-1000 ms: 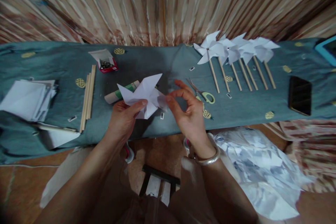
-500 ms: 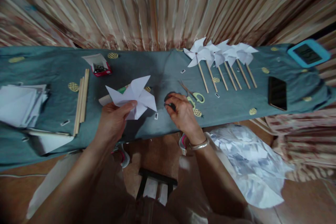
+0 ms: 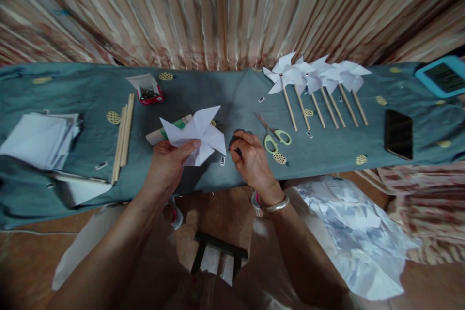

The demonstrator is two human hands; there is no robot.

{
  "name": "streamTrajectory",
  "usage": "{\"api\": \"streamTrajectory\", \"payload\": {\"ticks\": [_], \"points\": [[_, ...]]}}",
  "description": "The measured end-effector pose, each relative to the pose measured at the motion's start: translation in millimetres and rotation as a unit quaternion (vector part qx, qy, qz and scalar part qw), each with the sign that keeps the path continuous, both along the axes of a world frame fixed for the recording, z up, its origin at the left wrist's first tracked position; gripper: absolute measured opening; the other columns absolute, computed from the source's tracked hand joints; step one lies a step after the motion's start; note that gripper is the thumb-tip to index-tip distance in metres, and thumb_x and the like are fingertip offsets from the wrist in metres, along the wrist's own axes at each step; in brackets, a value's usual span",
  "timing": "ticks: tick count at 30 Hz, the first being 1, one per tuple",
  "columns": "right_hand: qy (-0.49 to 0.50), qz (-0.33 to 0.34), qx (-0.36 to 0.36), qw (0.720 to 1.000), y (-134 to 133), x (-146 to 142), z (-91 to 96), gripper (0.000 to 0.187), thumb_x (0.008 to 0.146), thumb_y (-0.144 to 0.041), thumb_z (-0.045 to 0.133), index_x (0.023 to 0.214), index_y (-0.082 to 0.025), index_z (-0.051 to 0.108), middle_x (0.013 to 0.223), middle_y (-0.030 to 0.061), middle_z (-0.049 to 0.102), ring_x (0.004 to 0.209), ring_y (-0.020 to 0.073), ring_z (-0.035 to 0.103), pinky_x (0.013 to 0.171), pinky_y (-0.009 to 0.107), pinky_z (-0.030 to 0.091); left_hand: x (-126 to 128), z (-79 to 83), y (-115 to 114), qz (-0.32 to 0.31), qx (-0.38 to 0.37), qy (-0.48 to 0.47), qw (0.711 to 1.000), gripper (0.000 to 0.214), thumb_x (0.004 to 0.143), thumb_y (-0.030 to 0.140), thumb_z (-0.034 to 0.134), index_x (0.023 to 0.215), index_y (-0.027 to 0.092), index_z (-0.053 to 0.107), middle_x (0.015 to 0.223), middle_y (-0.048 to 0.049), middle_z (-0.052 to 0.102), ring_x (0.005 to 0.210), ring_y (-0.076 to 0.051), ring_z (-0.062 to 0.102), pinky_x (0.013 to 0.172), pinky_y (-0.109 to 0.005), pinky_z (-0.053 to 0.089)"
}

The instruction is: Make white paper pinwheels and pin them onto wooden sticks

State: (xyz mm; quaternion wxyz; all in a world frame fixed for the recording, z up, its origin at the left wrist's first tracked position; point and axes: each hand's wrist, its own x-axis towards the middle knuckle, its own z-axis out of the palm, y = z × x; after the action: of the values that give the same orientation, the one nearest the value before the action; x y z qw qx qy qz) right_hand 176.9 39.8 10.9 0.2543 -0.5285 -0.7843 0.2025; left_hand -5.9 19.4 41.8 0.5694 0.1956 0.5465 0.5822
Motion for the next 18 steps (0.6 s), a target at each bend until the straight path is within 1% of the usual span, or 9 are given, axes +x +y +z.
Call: {"api": "streamTrajectory", "payload": {"ticks": [3,7,11,14,18], "points": [[-0.012,0.006,0.008,1.0,-1,1,0.4,0.016,0.086,-0.016,0.056,0.086,-0.019,0.071,0.114,0.0112,0.069,0.108,0.027,0.062,0.098,0.048,0.047,0,-0.5,0,0.0,0.001,0.01,1.0,0.016,0.053,0.023,0.082,0.067,0.019,0.075,0.072,-0.0027,0.075,0.064,-0.015,0.066,0.065,-0.027,0.052],[-0.051,0.013,0.018,0.998,-3,6,3.4,0.021,0.09,-0.018,0.052,0.091,-0.017,0.073,0.101,0.0121,0.072,0.098,0.0268,0.065,0.09,0.044,0.051,1,-0.5,0,0.004,0.004,0.001,1.0,0.017,0.053,0.023,0.083,0.068,0.018,0.075,0.071,-0.0022,0.075,0.063,-0.015,0.065,0.066,-0.027,0.052],[-0.081,0.027,0.017,0.996,-6,9,5.2,0.027,0.092,-0.017,0.047,0.094,-0.015,0.074,0.099,0.0134,0.072,0.09,0.026,0.068,0.082,0.041,0.054,1,0.4,0,0.002,0.01,-0.003,1.0,0.016,0.053,0.022,0.082,0.067,0.018,0.075,0.07,-0.0022,0.075,0.063,-0.015,0.065,0.065,-0.028,0.052],[-0.084,0.026,0.026,0.996,-8,11,4.7,0.028,0.091,-0.015,0.046,0.098,-0.015,0.073,0.101,0.0141,0.072,0.089,0.0257,0.069,0.081,0.039,0.055,1,1.1,-1,-0.001,0.014,0.003,1.0,0.015,0.054,0.023,0.083,0.067,0.019,0.075,0.071,-0.0025,0.075,0.063,-0.016,0.066,0.065,-0.028,0.052],[-0.114,0.016,0.036,0.993,-9,10,5.5,0.026,0.09,-0.012,0.045,0.094,-0.017,0.07,0.094,0.0126,0.072,0.084,0.0249,0.068,0.076,0.037,0.053,2,0.9,-1,-0.002,0.018,0.007,1.0,0.017,0.055,0.024,0.084,0.069,0.019,0.076,0.073,-0.0029,0.076,0.065,-0.017,0.067,0.068,-0.03,0.053]]}}
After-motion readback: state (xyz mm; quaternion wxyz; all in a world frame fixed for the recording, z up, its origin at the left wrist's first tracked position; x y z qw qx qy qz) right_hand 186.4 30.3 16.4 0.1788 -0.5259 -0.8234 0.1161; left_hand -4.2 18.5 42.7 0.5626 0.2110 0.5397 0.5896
